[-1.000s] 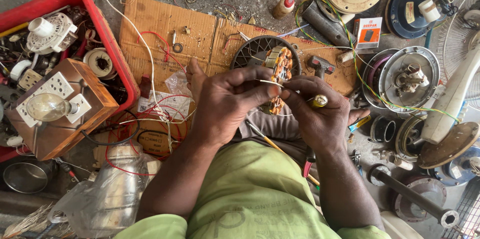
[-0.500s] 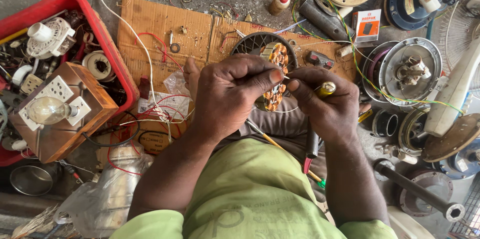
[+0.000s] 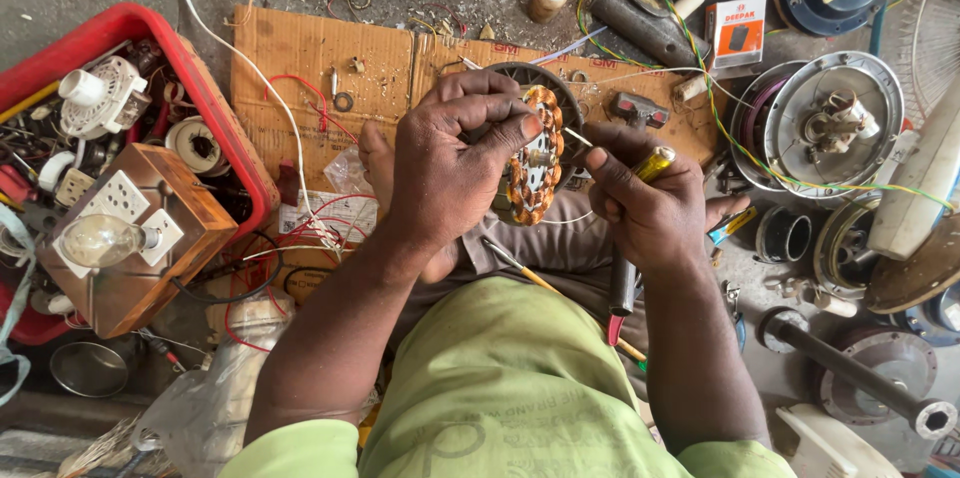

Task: The person repairs a fan motor stator by hand and with a hammer and screwdriver, adjusting the copper windings and wires while sitting on the floor.

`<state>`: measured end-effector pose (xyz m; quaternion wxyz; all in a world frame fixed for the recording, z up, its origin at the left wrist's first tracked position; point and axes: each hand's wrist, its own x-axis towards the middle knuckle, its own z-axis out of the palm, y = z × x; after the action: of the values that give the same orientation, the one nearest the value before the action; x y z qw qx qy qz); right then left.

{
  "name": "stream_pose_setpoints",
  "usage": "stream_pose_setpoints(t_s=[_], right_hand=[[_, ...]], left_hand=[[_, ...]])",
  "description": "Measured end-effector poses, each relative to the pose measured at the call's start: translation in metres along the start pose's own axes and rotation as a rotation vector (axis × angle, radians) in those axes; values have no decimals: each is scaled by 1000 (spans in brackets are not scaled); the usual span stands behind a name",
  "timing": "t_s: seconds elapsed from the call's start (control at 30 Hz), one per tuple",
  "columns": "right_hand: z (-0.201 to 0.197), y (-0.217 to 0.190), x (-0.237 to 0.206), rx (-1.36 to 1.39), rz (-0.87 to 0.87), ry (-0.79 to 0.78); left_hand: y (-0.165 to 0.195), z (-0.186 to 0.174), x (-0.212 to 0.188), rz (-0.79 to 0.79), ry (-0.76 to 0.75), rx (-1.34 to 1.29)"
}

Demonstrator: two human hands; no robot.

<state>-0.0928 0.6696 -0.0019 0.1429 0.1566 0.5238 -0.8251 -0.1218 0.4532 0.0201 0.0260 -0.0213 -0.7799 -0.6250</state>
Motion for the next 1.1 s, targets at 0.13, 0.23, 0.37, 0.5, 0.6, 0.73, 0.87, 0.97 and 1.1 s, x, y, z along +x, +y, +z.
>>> stream_pose_setpoints(t_s=[0.13,0.23,0.37,0.5,0.6,0.73,0.87,0.97,1.1], right_hand=[[-11,8,7,-71,-8,20],[-16,13,14,-52,-12,15],[-19,11,19,-95,21,11],[-16,4,20,-131,17,-16],[-11,-2,20,-222,19,-10],[-5,-6,19,-317,37,-8],[-4,0,21,-403,70,25],[-6,7,23,-390,75,39],[-8,14,24,-334,69,84]], left_hand=[[-13,9,3,-50,-14,8],[-19,16,5,-83,-24,-20],[-23,22,7,-168,-23,-120],[-24,22,9,-112,-31,-24],[-22,21,11,-70,-34,-13],[-20,18,10,-72,-50,-53],[-22,15,7,-165,-14,-171],[-26,12,4,-213,8,-253],[-30,8,2,-137,25,-216]])
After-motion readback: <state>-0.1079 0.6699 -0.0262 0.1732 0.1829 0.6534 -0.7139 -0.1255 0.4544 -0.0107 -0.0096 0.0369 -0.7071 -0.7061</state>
